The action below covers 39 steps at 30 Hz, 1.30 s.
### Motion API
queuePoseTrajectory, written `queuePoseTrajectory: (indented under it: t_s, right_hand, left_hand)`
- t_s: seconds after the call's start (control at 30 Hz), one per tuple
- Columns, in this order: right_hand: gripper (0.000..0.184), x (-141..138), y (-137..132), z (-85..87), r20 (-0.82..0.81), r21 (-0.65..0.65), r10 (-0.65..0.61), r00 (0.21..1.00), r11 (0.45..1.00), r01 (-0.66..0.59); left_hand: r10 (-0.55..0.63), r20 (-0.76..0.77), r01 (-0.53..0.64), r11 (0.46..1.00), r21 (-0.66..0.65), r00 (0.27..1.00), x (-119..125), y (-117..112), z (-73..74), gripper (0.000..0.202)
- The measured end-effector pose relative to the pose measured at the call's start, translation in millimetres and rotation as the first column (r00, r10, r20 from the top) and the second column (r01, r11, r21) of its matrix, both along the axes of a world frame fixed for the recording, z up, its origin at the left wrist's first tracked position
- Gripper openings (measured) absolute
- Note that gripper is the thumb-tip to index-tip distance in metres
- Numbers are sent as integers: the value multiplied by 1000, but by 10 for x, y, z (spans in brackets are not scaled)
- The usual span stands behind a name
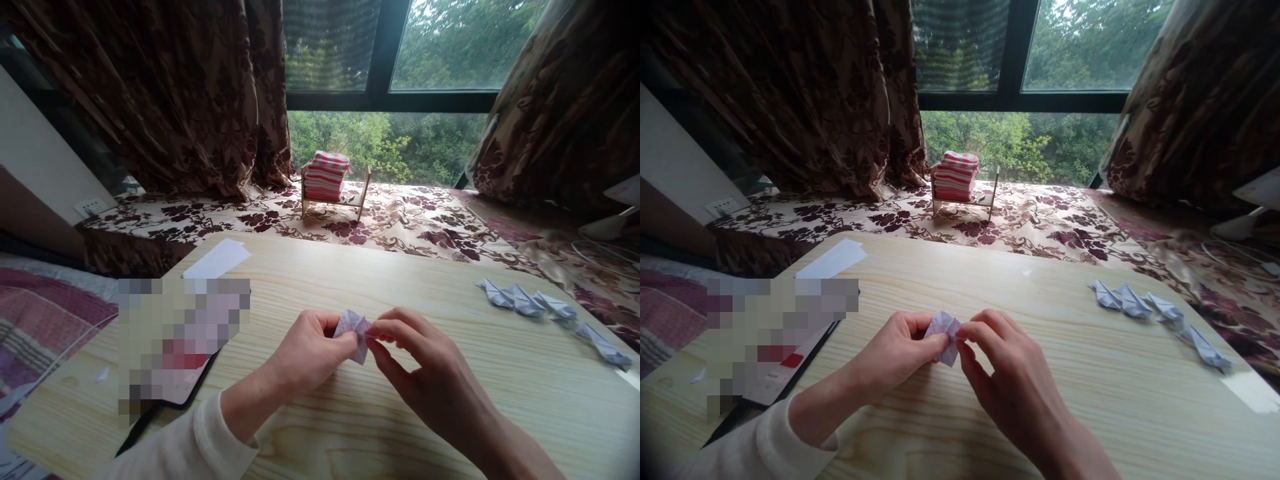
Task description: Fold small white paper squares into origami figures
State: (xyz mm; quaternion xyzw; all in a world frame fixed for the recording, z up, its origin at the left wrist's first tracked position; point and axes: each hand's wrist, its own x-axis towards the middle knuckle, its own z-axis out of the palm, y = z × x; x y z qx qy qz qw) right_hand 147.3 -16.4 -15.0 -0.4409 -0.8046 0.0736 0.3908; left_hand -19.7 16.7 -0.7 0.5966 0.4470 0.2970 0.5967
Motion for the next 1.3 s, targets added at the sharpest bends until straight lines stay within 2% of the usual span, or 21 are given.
queuePoseTrajectory:
  t_s: [0.37, 0.67, 1.13, 1.3]
  right_hand:
    - [13, -12, -11, 16, 95, 55, -9, 995, 998, 3]
    - [19, 41, -2, 85, 271, 143, 35, 962, 987, -76]
    - [22, 32, -6, 70, 338, 179, 29, 941, 979, -95]
    - [21, 61, -17, 76, 347, 190, 27, 938, 977, -99]
  left_hand:
    - [-17, -42, 18, 1000, 18, 999, -13, -17, -33, 17]
    - [-23, -21, 23, 1000, 19, 1000, -22, 0, -44, 18]
    - [46, 85, -32, 986, -165, 995, 15, 0, -8, 16]
    - [39, 154, -2, 973, -230, 987, 6, -6, 7, 14]
